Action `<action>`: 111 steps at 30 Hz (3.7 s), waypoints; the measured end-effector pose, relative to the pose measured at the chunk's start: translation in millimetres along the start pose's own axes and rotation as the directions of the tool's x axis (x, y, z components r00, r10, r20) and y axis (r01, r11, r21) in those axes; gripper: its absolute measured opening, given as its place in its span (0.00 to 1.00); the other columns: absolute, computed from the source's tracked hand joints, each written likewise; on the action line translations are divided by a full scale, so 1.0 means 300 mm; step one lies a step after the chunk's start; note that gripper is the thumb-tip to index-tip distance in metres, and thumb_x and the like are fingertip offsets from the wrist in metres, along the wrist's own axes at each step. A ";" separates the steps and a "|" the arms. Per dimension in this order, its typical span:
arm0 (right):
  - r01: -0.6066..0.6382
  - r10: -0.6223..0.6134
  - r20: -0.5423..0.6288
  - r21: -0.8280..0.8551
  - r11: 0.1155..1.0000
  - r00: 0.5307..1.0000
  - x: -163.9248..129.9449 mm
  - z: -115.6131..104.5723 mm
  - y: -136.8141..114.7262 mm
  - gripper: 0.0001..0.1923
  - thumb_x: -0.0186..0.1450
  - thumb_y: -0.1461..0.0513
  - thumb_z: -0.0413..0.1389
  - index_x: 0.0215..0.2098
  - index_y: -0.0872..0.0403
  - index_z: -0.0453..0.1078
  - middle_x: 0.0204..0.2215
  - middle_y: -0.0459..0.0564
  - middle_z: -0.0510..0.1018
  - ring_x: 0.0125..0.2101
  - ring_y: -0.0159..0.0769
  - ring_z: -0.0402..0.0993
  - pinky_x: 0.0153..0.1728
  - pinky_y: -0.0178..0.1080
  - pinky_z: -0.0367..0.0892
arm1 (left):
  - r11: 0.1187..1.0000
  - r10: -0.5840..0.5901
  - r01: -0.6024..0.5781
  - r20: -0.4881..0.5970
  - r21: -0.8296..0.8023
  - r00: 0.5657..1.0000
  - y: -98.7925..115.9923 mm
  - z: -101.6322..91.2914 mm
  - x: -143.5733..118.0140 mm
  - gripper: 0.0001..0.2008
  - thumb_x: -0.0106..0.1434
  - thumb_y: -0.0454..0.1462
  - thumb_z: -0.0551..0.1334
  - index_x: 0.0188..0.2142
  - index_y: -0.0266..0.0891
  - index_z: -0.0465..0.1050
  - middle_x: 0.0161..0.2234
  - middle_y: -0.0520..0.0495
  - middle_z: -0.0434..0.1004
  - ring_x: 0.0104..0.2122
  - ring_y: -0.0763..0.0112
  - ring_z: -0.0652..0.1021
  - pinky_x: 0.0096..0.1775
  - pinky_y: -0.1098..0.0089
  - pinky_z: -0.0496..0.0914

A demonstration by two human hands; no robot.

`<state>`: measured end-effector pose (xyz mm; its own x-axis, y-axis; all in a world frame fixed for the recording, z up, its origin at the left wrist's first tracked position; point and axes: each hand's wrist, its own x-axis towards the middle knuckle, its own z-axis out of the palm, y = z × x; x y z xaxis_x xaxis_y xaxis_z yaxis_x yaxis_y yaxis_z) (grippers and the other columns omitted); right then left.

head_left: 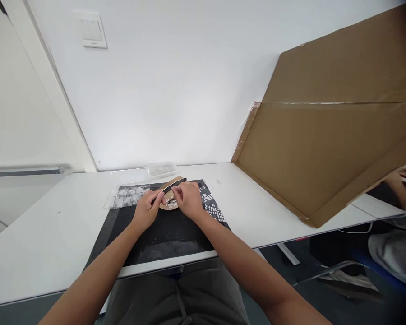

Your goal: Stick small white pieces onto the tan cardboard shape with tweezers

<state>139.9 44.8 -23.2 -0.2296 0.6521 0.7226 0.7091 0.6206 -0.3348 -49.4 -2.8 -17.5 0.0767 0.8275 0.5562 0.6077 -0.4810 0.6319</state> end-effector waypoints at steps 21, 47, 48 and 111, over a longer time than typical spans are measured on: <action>-0.104 0.106 -0.051 0.038 0.994 0.993 0.010 -0.002 0.025 0.14 0.75 0.54 0.50 0.35 0.51 0.69 0.25 0.44 0.80 0.27 0.36 0.75 0.45 0.43 0.57 | 0.998 0.024 -0.025 0.013 0.055 1.000 0.017 -0.012 0.002 0.20 0.74 0.45 0.52 0.29 0.43 0.76 0.30 0.49 0.77 0.35 0.64 0.75 0.42 0.66 0.67; -0.154 0.161 -0.043 0.129 0.980 0.986 -0.007 -0.005 -0.027 0.14 0.74 0.53 0.52 0.33 0.50 0.70 0.26 0.44 0.82 0.28 0.36 0.78 0.46 0.42 0.62 | 0.998 0.035 -0.035 0.008 0.047 0.999 0.023 -0.011 0.000 0.22 0.74 0.46 0.51 0.28 0.43 0.75 0.29 0.49 0.76 0.35 0.64 0.75 0.42 0.66 0.68; -0.128 0.133 -0.026 0.134 0.983 0.991 -0.011 -0.003 -0.045 0.14 0.74 0.53 0.52 0.33 0.50 0.70 0.26 0.44 0.82 0.28 0.36 0.78 0.46 0.43 0.62 | 0.998 0.033 -0.033 0.003 0.047 0.999 0.021 -0.011 0.001 0.22 0.74 0.46 0.51 0.29 0.43 0.75 0.29 0.49 0.76 0.35 0.64 0.75 0.42 0.66 0.68; -0.229 0.245 -0.084 0.165 0.959 0.966 0.011 -0.020 0.035 0.14 0.74 0.53 0.51 0.33 0.50 0.69 0.26 0.45 0.82 0.28 0.38 0.78 0.47 0.45 0.62 | 0.999 0.022 -0.022 0.002 0.032 1.000 0.009 -0.001 0.002 0.21 0.74 0.44 0.52 0.28 0.43 0.75 0.32 0.49 0.78 0.39 0.64 0.76 0.46 0.65 0.67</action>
<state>150.6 50.7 -20.7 0.0081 0.7451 0.6670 0.6226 0.5181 -0.5864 -48.1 -3.8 -15.4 0.0916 0.8169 0.5694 0.6306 -0.4901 0.6018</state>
